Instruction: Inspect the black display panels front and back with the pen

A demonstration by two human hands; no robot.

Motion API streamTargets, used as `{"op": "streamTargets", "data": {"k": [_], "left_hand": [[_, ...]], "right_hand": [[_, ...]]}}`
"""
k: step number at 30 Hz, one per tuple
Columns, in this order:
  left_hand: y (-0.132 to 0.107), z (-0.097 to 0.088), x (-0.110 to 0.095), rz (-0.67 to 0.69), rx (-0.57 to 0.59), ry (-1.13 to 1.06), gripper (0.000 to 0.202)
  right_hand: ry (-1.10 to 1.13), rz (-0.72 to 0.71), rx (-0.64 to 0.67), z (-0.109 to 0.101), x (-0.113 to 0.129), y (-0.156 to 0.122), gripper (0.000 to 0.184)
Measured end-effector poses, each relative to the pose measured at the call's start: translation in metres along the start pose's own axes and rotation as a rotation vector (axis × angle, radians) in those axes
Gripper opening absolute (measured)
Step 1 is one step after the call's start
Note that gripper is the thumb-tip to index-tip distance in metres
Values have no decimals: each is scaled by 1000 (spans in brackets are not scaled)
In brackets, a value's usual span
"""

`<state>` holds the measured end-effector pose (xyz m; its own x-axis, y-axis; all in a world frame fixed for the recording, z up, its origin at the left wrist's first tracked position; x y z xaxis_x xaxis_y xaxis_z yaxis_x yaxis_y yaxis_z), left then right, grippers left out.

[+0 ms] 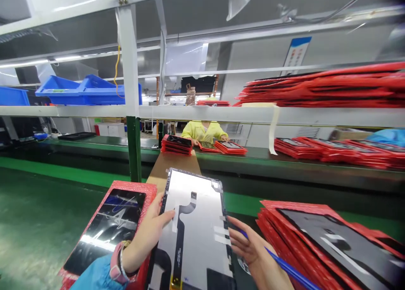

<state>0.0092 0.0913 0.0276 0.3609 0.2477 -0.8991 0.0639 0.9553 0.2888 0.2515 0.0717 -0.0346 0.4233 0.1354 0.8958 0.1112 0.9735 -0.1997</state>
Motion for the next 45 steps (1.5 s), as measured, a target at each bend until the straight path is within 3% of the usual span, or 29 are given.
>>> {"op": "streamTargets", "data": {"k": [4,10,15,19,27,33,38,42,45], "left_hand": [[-7,0,-24,107,-19,-54,52],[-17,1,-46,139,-136,-146,64],[-18,-1,-48,120,-148,-127,68],[-19,-6,-41,127,-158,-59,69],[-21,6,-46,219,-237,40,56],[-17,2,-43,174,-226,23,58],[-15,3,-43,84,-187,-54,61],[-12,4,-43,107,-175,-72,57],[-11,5,-40,132,-179,-66,53]], "right_hand": [[69,44,252,31,20,-35,42],[41,-1,355,58,42,-73,36],[-58,-116,196,64,49,-78,36],[-281,-230,38,68,53,-65,29],[-545,-287,-56,73,51,-40,31],[-324,-232,-35,74,48,-50,28],[-154,-185,-204,52,45,-55,36],[27,-22,-33,56,41,-53,33],[-39,-123,-67,57,45,-52,33]]}}
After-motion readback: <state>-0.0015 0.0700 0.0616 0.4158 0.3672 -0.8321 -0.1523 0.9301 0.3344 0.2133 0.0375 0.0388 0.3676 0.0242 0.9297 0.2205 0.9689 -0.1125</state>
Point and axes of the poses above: each hand's wrist, its own y-axis towards the middle knuckle, its own z-axis out of the palm, x = y × z, the point moved 5 cm from there along y, towards the middle knuckle, and after that the axes turned 12 degrees about z, right-handed, at the moved point
